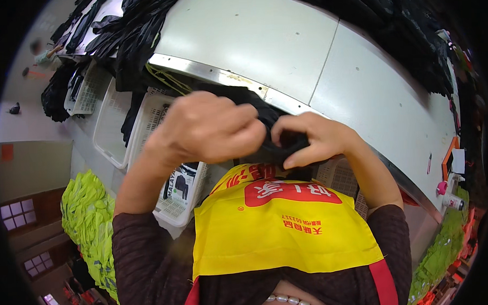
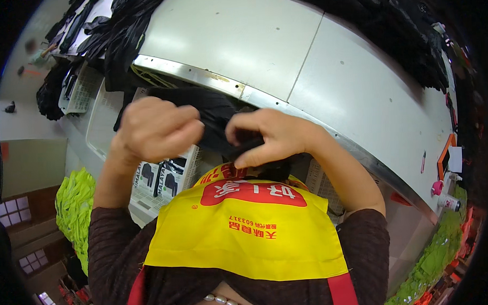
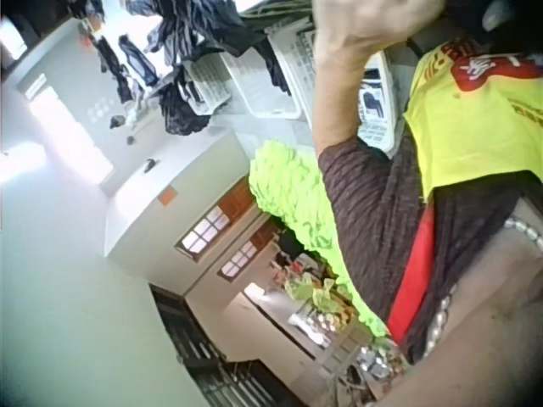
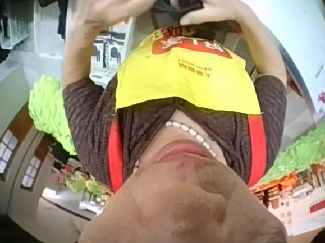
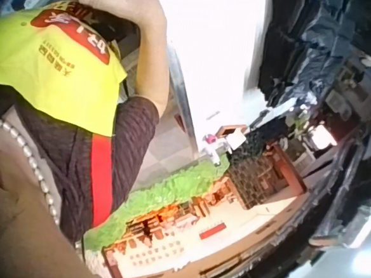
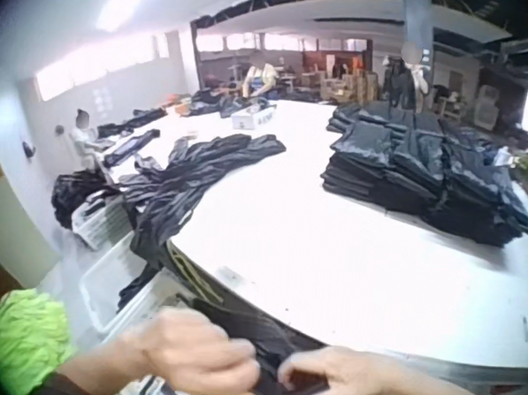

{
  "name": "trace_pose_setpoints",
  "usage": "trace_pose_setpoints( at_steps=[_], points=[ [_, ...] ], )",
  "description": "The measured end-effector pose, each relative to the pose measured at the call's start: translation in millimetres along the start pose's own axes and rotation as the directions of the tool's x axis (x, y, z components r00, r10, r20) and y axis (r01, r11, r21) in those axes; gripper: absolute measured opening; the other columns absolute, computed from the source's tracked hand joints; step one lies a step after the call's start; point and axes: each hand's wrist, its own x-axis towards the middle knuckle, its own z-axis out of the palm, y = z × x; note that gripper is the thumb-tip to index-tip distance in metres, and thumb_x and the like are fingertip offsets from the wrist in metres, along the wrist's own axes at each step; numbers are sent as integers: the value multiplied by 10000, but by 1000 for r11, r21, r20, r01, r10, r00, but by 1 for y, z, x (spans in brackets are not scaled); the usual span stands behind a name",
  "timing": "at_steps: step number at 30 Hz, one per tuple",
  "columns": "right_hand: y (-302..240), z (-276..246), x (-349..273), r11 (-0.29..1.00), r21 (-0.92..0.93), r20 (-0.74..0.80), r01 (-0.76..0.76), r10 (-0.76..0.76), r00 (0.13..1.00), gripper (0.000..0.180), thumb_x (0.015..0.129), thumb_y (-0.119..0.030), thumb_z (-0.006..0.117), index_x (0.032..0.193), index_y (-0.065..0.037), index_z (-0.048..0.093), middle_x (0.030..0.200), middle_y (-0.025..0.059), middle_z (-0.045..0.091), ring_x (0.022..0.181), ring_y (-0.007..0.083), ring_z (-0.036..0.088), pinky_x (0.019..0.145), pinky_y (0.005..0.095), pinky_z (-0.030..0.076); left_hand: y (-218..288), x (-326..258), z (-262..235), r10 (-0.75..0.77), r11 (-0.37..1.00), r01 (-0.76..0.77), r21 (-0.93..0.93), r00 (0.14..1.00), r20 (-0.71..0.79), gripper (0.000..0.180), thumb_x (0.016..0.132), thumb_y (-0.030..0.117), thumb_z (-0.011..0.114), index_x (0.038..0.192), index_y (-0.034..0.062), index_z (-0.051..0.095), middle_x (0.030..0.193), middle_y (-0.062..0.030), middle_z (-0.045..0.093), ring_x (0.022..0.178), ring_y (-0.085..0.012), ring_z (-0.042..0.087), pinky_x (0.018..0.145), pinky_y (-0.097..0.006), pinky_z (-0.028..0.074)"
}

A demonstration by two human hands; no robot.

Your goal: The person folds black trousers on a white table. They lay each pair flat, fold the legs together, fold the garment in half or thirds, and place the folded item into a white basket. The process repeats for multiple pairs.

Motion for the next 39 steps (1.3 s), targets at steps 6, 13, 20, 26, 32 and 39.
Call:
trace_pose_setpoints(
  at_steps=[6,13,20,26,32,39],
  points=[
    [27,8,-8,621,-716,-53,-319,407,912,270,760,-370,647,825,-108,660,733,135,643,729,303,629,635,394,494,-3,-30,-45,-88,994,74,86,980,178,142,635,19,662,755,42,589,700,-65,620,502,-135,562,426,-228,395],
    [-26,-25,-50,230,-826,-503,-514,108,857,115,764,-100,640,649,-88,631,640,49,595,734,179,588,984,431,313,29,-65,-70,-416,909,351,226,723,552,253,694,220,723,732,60,530,652,-67,577,573,-196,575,499,-307,429],
    [-47,-11,-62,365,-920,-205,-143,-138,969,79,688,-51,653,630,-60,599,854,93,615,927,215,550,1001,387,345,24,-69,-82,-725,652,659,376,394,566,497,670,424,714,943,24,600,855,-139,641,755,-314,615,642,-384,473],
    [-51,-16,-67,555,-831,-196,-37,-229,954,273,650,-211,749,619,-41,537,839,103,586,908,232,539,924,366,404,11,-91,-86,-678,731,484,480,596,431,412,655,379,744,874,54,619,742,-99,622,726,-253,601,638,-348,471],
    [-66,-36,-85,278,-954,-196,-109,-312,930,373,585,-302,773,600,-68,483,681,45,489,744,215,521,896,431,410,7,-76,-107,-361,830,248,499,921,144,328,670,307,746,887,95,621,661,10,600,698,-157,563,843,-343,390],
    [-60,-57,-89,611,-786,-438,-98,-439,784,260,668,-169,767,676,-35,545,966,139,643,794,254,613,664,325,492,-8,-75,-125,-599,703,489,516,799,59,456,687,351,713,1037,74,617,639,-33,504,646,-188,502,761,-315,353]
  ],
)
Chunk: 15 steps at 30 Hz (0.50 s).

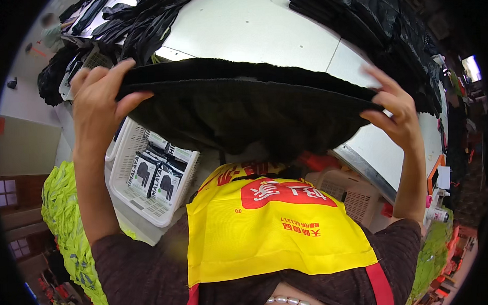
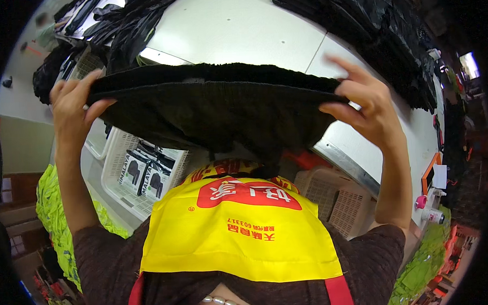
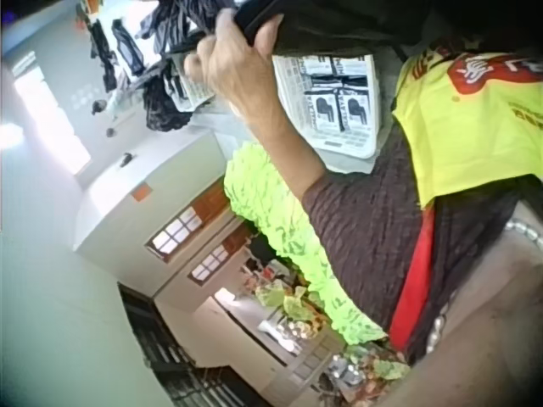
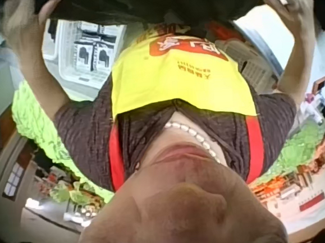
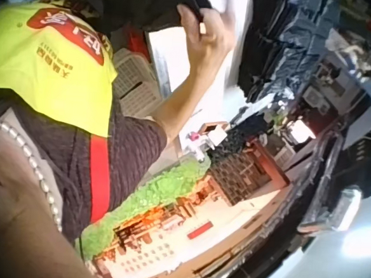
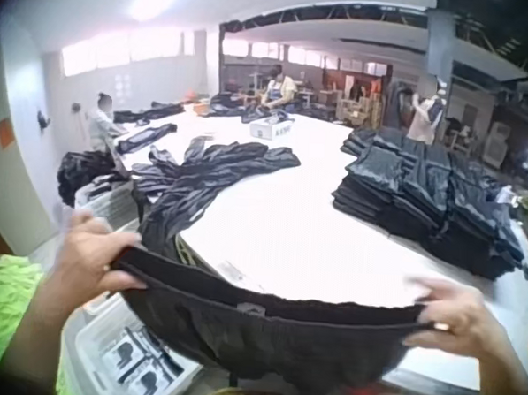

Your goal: The person folds black trousers on a white table. They lay each pair flat, fold the legs together, fold the garment in half or thirds, and place the folded item into a white basket. The process repeats for multiple pairs.

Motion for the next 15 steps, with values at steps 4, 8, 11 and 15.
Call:
trace_pose_setpoints(
  at_steps=[4,8,11,15],
  points=[
    [-19,-9,14,996,-82,86,-26,33,996,279,612,-128,789,653,-28,532,773,107,612,674,226,611,546,286,467,-7,-4,-4,-50,998,52,-34,997,67,335,645,296,748,857,64,631,661,-55,537,694,-219,516,720,-343,384],
    [-24,-31,18,986,121,-75,118,-109,991,277,601,-109,785,690,-42,531,696,74,594,578,163,588,481,264,431,-11,-14,-14,-105,976,98,-194,994,-26,228,701,134,728,859,26,603,871,-102,569,910,-263,530,819,-338,390],
    [-5,-16,41,910,113,243,-399,364,899,255,702,-105,755,800,-35,530,678,19,514,553,74,463,472,220,360,-33,-16,22,-116,878,120,-464,993,37,134,780,73,653,865,13,569,1142,-143,522,1124,-283,470,939,-333,340],
    [-29,-18,59,938,335,-38,89,-81,996,291,702,-126,750,819,-36,499,750,18,508,626,85,469,532,201,361,-34,-31,32,-356,473,319,-821,922,153,68,804,57,601,806,10,551,989,-69,600,878,-135,555,767,-241,427]
  ],
)
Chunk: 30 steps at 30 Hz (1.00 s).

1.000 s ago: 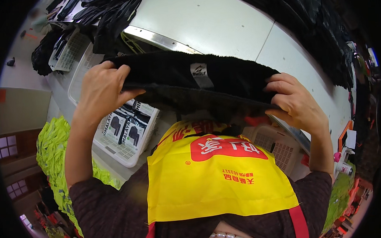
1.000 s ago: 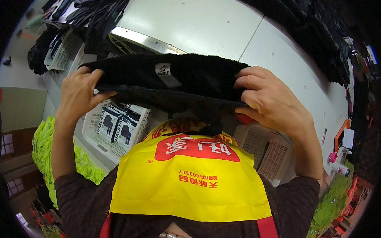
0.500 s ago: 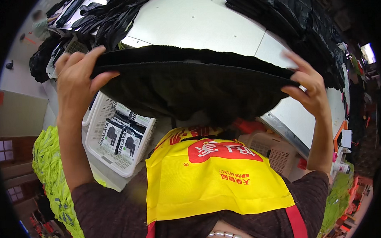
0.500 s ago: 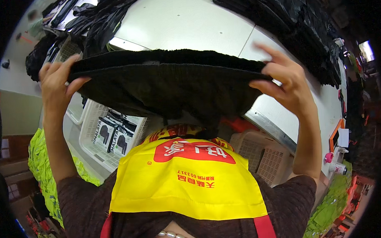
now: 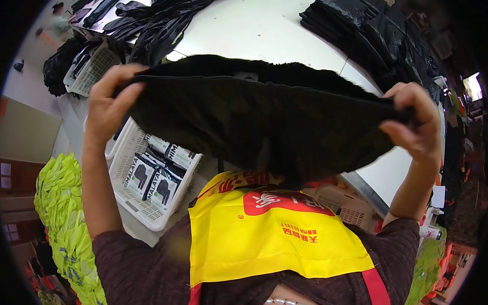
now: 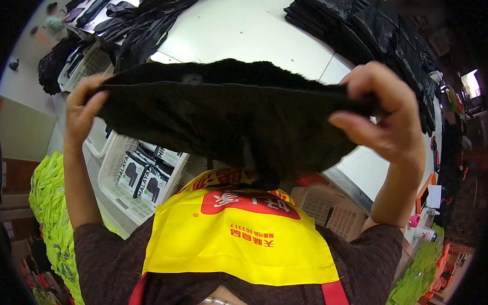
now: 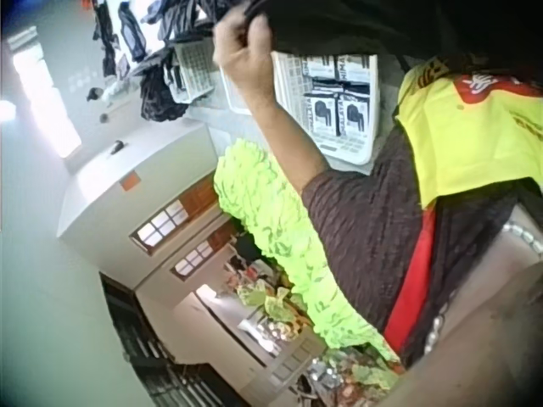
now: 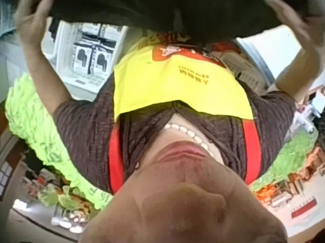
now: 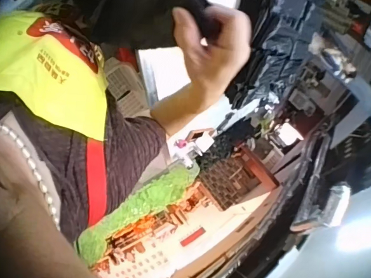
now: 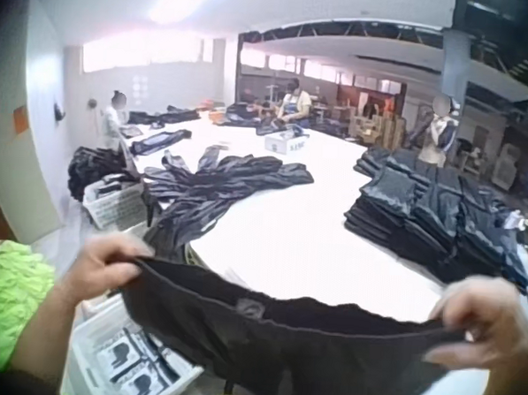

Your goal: The person folds black trousers on a white table. They lay each pair flat, fold the legs together, fold the garment in half or thirds, and place the folded item into a white basket. The process repeats for multiple pairs.

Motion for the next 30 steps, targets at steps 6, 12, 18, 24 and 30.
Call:
trace_pose_setpoints(
  at_steps=[6,12,18,24,30],
  points=[
    [82,44,74,819,-545,-91,-181,157,983,237,845,-235,638,941,-52,522,733,46,559,596,122,503,549,219,396,-65,42,6,-204,960,187,207,977,60,262,826,243,617,691,43,516,633,53,404,598,-58,365,548,-225,334],
    [37,89,113,970,-241,-331,21,-103,938,319,847,-256,650,1117,-95,597,1005,94,636,872,165,602,698,239,498,26,59,54,-232,625,89,-776,970,-75,145,853,196,605,893,58,602,772,-11,613,706,-82,622,632,-219,536],
    [-10,124,111,976,215,-79,-22,40,996,375,770,-228,725,1039,2,601,854,126,650,742,145,624,665,255,492,55,68,111,-269,486,121,-865,963,-16,211,825,179,629,953,24,564,856,-55,589,773,-125,609,613,-263,546],
    [43,112,117,951,253,-64,-178,201,978,342,776,-125,654,1090,-20,568,834,32,605,748,95,574,670,220,475,40,63,105,37,826,21,-563,995,92,254,906,186,544,1105,32,578,1028,-68,614,915,-139,625,834,-267,507],
    [24,80,104,880,430,-36,-204,243,969,450,691,-137,644,1122,-36,563,964,74,586,866,161,581,726,241,497,-216,-35,149,-555,822,439,-363,760,-338,441,884,426,519,779,2,586,741,-69,588,686,-178,532,685,-307,439]
  ],
)
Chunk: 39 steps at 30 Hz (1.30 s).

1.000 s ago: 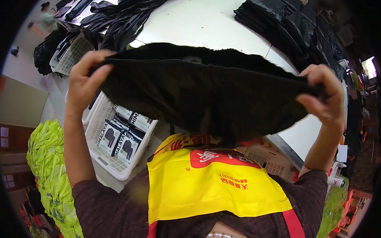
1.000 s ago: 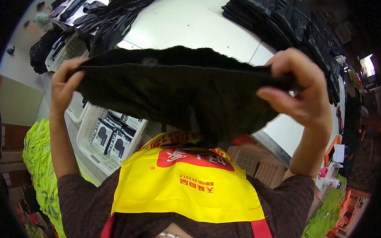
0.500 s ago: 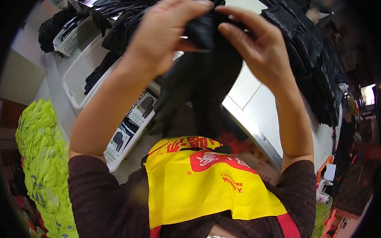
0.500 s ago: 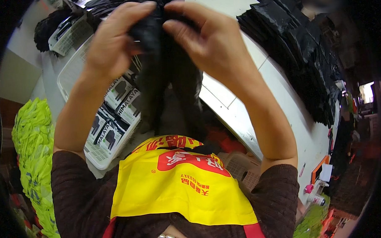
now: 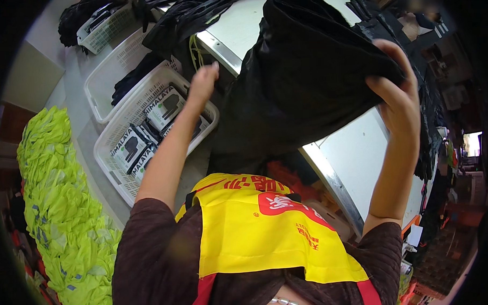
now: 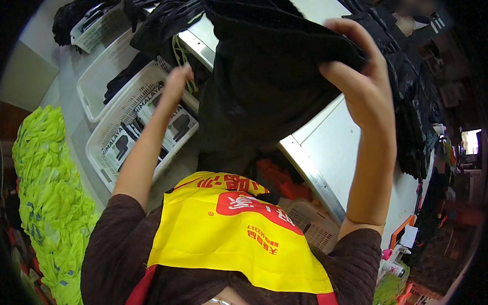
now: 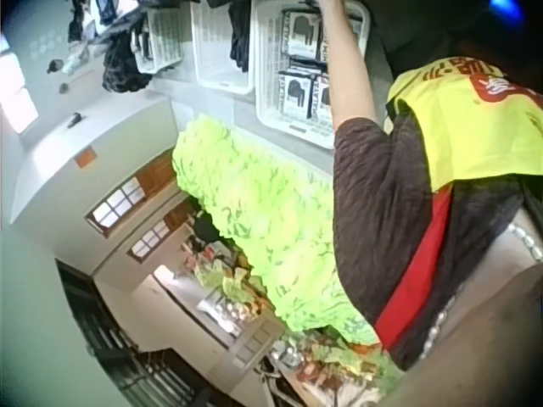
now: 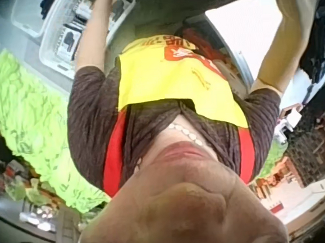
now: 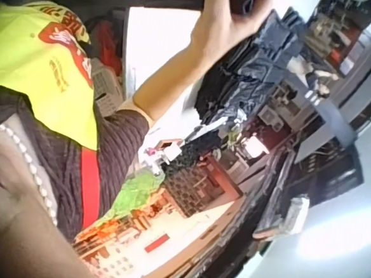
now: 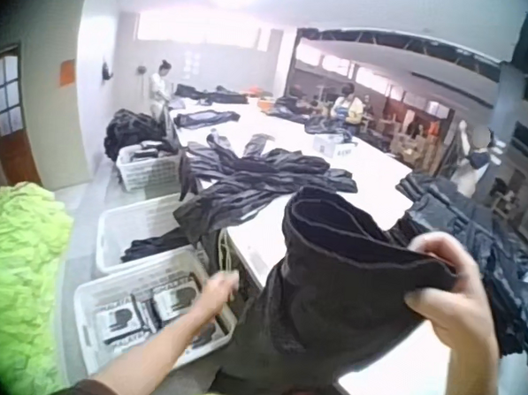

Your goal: The person folds black trousers on a white table. They lay each pair flat, fold the legs together, fold the garment in half or thirds, and place the folded item into a white basket. The process repeats for multiple pairs.

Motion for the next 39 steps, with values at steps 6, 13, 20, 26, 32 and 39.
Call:
trace_pose_setpoints(
  at_steps=[6,13,20,26,32,39],
  points=[
    [-12,-41,-24,997,63,-120,-52,59,991,402,659,-14,628,1058,-37,587,900,67,599,810,151,603,771,245,506,-33,-87,82,-679,696,716,-47,679,280,766,857,648,361,1102,-46,574,899,-158,627,834,-278,582,744,-358,447],
    [-2,-52,-35,963,236,-40,-132,145,989,384,683,3,621,1060,-44,567,916,46,588,835,137,587,747,257,498,5,-138,106,-689,524,847,-85,481,542,871,793,769,280,1225,49,512,1092,-77,578,955,-234,529,867,-384,377],
    [-24,-46,-44,935,255,11,-245,250,968,304,759,-90,700,1030,-57,566,897,13,579,817,68,555,715,188,460,-5,-116,132,-685,476,863,-169,484,544,912,795,770,265,1440,127,224,1421,0,359,1263,-185,357,997,-348,294],
    [-39,-59,-58,973,150,37,-176,172,984,270,730,-88,694,967,-53,570,929,-1,546,860,77,517,755,201,429,-46,-123,158,-401,399,797,-454,597,695,676,847,591,459,1341,133,407,1312,-5,496,1191,-188,467,998,-342,343],
    [-21,-136,-74,858,-448,13,-252,288,958,633,690,28,665,1285,-32,459,994,29,533,934,131,514,866,234,396,-18,-100,48,-606,509,840,-186,503,616,409,835,431,602,1050,84,618,1032,-60,648,937,-188,585,836,-330,430],
    [-66,-209,-115,713,-668,8,-214,294,956,285,716,-24,674,985,9,585,880,76,575,840,166,550,785,299,446,127,-145,-12,-463,604,697,-387,702,541,394,872,340,598,990,-35,600,999,-90,641,895,-174,611,833,-319,477]
  ],
)
